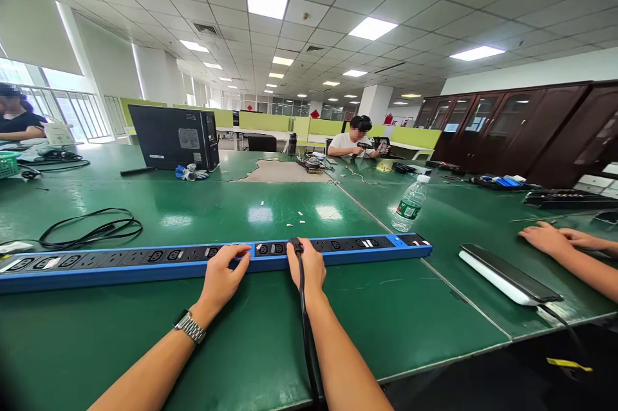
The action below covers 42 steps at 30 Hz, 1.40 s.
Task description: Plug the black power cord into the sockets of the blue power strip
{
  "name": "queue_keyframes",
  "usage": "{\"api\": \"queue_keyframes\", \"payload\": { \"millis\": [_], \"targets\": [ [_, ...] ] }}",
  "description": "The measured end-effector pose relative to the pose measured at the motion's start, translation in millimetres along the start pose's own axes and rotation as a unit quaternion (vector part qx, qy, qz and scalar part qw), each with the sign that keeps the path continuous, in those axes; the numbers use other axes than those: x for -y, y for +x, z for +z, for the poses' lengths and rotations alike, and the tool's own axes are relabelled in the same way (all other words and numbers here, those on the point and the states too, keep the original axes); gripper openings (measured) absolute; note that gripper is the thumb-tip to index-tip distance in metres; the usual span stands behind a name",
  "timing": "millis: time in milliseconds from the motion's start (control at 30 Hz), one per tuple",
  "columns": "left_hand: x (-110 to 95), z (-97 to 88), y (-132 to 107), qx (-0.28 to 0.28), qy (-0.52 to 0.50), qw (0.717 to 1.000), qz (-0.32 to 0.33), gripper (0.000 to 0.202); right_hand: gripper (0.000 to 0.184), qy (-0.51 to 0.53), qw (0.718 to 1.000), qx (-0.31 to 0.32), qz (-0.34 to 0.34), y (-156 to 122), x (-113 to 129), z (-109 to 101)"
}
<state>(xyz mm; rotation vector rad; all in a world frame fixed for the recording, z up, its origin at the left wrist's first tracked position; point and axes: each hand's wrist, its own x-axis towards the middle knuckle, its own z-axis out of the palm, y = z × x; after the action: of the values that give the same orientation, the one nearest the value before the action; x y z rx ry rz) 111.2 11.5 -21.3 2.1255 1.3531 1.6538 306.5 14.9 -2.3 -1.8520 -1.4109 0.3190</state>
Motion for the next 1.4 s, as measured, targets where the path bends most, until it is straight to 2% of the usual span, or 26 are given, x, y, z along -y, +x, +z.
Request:
{"api": "queue_keyframes", "payload": {
  "millis": [267,567,833,1033,1100,1233,1400],
  "targets": [
    [0.8,-0.3,0.4,0.002,0.001,1.000,0.000,0.015,0.044,0.015,1.000,-0.012,0.013,0.6,-4.9,0.9],
    [-2.0,-1.4,1.8,0.004,0.004,1.000,0.001,0.015,0.037,0.020,0.998,-0.049,-0.027,4.7,-14.8,8.2],
    [-1.3,-1.0,1.5,0.009,0.000,1.000,-0.005,0.016,0.029,0.052,0.996,-0.037,-0.069,2.3,-12.2,6.6],
    [-0.8,-1.0,0.6,0.016,-0.003,1.000,-0.004,0.017,0.041,0.148,0.979,-0.086,-0.109,-0.6,-9.6,9.2],
    [-1.8,-0.9,0.3,0.026,0.007,1.000,0.003,0.021,0.042,0.171,0.974,-0.073,-0.132,-4.0,-5.8,11.7],
    [-6.7,-1.1,0.1,0.070,0.047,0.996,0.040,0.042,0.035,0.201,0.957,0.006,-0.210,-13.5,4.8,18.2],
    [-11.2,-2.4,1.3,0.113,0.067,0.987,0.091,0.035,0.038,0.234,0.934,0.061,-0.262,-19.7,8.5,25.5]
  ]
}}
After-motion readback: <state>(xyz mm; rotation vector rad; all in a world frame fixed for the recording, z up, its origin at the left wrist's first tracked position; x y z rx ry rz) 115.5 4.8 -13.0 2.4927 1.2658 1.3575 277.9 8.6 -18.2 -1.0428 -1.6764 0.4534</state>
